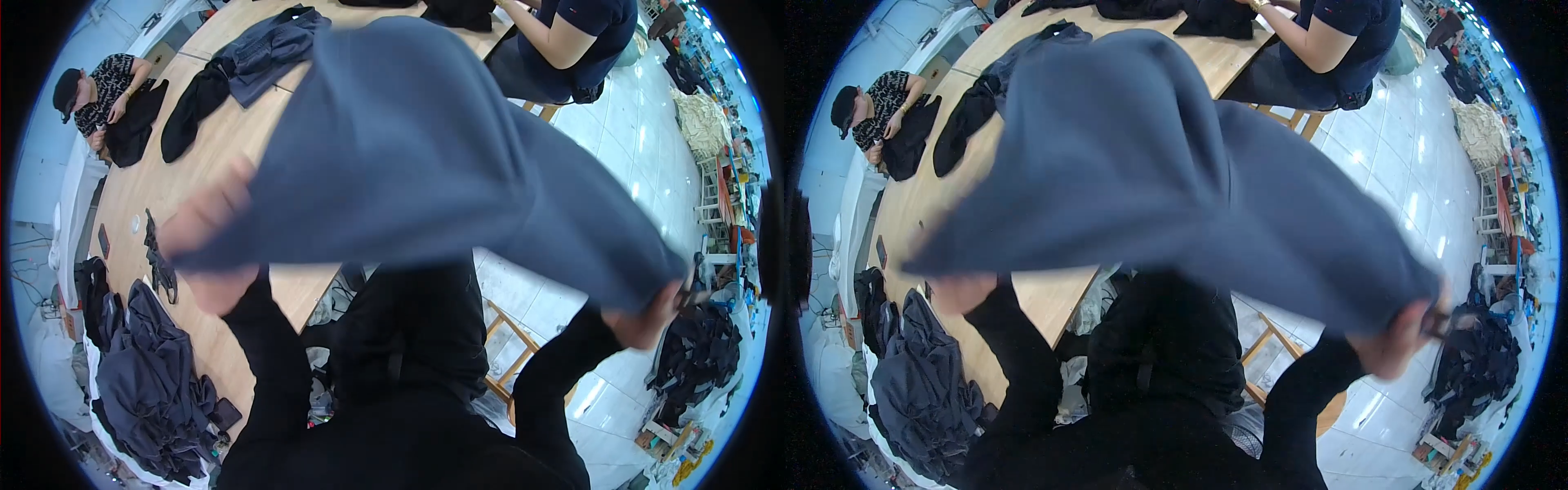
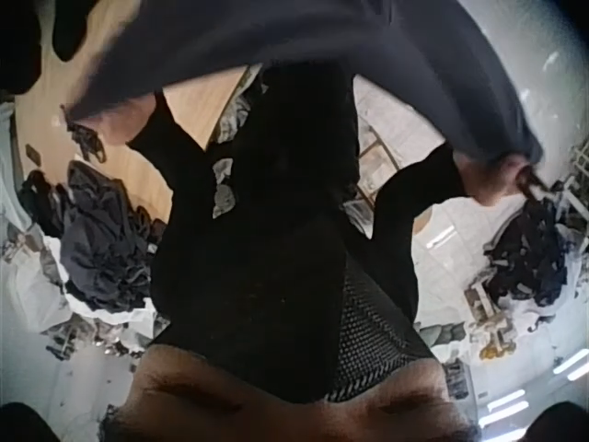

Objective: The recorder uses a small pair of snips to trim excess threads from the waistband and seams of a pair of grey athletic shorts.

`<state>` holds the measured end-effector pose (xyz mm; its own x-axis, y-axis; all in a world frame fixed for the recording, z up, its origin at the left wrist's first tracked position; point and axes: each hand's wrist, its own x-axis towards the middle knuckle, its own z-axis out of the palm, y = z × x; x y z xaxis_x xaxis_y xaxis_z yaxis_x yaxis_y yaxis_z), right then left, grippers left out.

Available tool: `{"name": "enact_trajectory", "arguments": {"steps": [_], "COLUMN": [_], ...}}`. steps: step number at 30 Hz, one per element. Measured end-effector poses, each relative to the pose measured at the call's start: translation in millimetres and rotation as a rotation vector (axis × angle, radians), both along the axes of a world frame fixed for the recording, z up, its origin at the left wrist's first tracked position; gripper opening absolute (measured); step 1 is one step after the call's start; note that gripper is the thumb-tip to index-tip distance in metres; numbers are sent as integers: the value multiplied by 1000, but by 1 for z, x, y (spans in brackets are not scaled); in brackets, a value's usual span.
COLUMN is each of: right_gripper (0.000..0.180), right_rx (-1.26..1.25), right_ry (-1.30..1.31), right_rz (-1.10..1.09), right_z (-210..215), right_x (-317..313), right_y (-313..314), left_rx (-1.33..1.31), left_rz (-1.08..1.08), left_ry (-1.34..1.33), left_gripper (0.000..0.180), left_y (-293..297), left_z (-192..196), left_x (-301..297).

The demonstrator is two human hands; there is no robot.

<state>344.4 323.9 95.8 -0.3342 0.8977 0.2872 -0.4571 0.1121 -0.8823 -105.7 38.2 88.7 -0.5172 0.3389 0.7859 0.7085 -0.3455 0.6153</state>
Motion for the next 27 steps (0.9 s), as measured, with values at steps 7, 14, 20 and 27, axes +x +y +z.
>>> {"name": "enact_trajectory", "arguments": {"steps": [7,14,20,27], "right_gripper": [10,15,33,34], "right_rx": [385,-36,104,-272], "right_ry": [-690,-1007,-742,-775], "right_rz": [981,249,27,185], "right_z": [-36,-94,-179,-223], "right_x": [15,-30,-121,-167], "right_y": [-13,-28,-15,26], "left_rx": [-1083,-870,-772,-735], "left_rz": [-659,-316,-133,-298], "left_ry": [-419,-543,-363,-855], "left_gripper": [21,58,78,76], "left_y": [-61,57,97,100], "left_z": [-33,-94,-138,-137], "left_x": [7,80,96,73]}}
